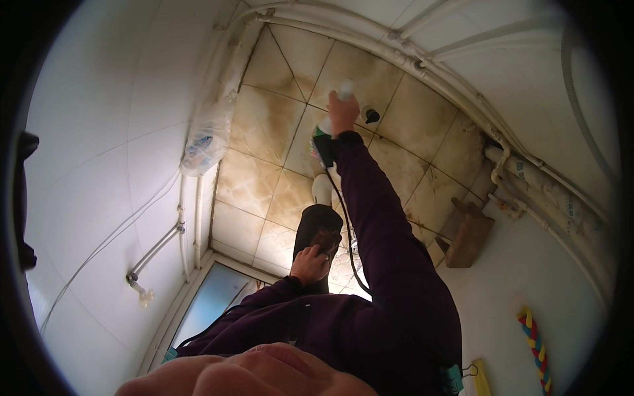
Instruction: The person sprays a cleaning solution from a bottle onto the shower door and walls, then wipes the surfaces with a cloth. They continue wiping the shower door frame and upper wall tiles.
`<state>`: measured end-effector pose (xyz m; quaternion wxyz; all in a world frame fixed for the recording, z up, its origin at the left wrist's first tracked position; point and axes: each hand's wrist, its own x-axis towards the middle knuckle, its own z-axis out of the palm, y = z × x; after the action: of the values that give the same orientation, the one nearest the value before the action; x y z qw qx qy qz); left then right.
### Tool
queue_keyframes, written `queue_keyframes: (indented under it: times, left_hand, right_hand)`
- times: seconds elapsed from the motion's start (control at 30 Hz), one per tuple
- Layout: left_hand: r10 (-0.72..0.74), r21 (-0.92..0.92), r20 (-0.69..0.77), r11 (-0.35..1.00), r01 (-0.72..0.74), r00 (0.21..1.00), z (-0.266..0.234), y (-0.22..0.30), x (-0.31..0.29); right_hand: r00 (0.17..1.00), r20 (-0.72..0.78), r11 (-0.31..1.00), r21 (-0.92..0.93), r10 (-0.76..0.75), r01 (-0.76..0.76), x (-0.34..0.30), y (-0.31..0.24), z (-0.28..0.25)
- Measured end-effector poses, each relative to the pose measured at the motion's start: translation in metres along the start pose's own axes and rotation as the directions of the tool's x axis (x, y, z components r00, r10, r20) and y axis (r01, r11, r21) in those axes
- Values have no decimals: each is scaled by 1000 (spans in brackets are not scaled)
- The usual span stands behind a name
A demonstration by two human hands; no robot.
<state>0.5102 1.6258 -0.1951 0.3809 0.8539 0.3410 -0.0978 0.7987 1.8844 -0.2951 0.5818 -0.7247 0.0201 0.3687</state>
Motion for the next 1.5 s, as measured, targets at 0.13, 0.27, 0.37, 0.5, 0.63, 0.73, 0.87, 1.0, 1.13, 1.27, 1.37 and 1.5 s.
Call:
queue_keyframes:
  times: [0.13, 0.27, 0.37, 0.5, 0.63, 0.73, 0.87, 1.0, 1.13, 1.27, 1.37, 1.5]
  left_hand:
    - [24, 28, 1, 999, -24, 1000, 1, 4, 3]
    - [-7, 26, 13, 1000, 6, 1000, 2, 7, 4]
    - [6, 34, 2, 999, -6, 1000, 2, 8, 3]
    - [-31, 23, 35, 999, 30, 999, 2, 10, 2]
    - [-12, 36, 10, 999, 11, 1000, 3, 10, 0]
    - [-1, 43, -15, 999, 2, 1000, 4, 8, -1]
    - [6, 52, 2, 999, -6, 1000, 3, 6, -1]
    - [6, 55, 1, 998, -6, 1000, 0, 8, 1]
    - [29, 73, 78, 997, -35, 996, 0, 13, 7]
    - [6, 108, 230, 994, -32, 973, 4, 18, 12]
    - [16, 158, 256, 986, -58, 966, 7, 21, 15]
    - [75, 184, 288, 974, -132, 955, 8, 31, 21]
  right_hand:
    - [945, 291, 989, 15, -147, 149, -33, -36, -3]
    - [558, 536, 717, 135, -633, 684, -72, -97, 46]
    - [393, 526, 574, 239, -754, 783, -96, -142, 88]
    - [566, 536, 717, 111, -626, 688, -102, -174, 119]
    - [601, 439, 698, 87, -668, 711, -90, -166, 129]
    - [696, 494, 789, -31, -521, 613, -75, -150, 129]
    - [746, 472, 829, -57, -469, 557, -60, -125, 125]
    - [748, 452, 798, -120, -486, 591, -57, -99, 99]
    - [842, 416, 938, 118, -344, 325, -63, -76, 20]
    - [920, 281, 914, 372, -275, 160, -71, -47, -120]
    - [995, -43, 961, 261, -88, 96, -61, -22, -210]
    - [936, -351, 998, -27, 39, -52, -37, 10, -310]
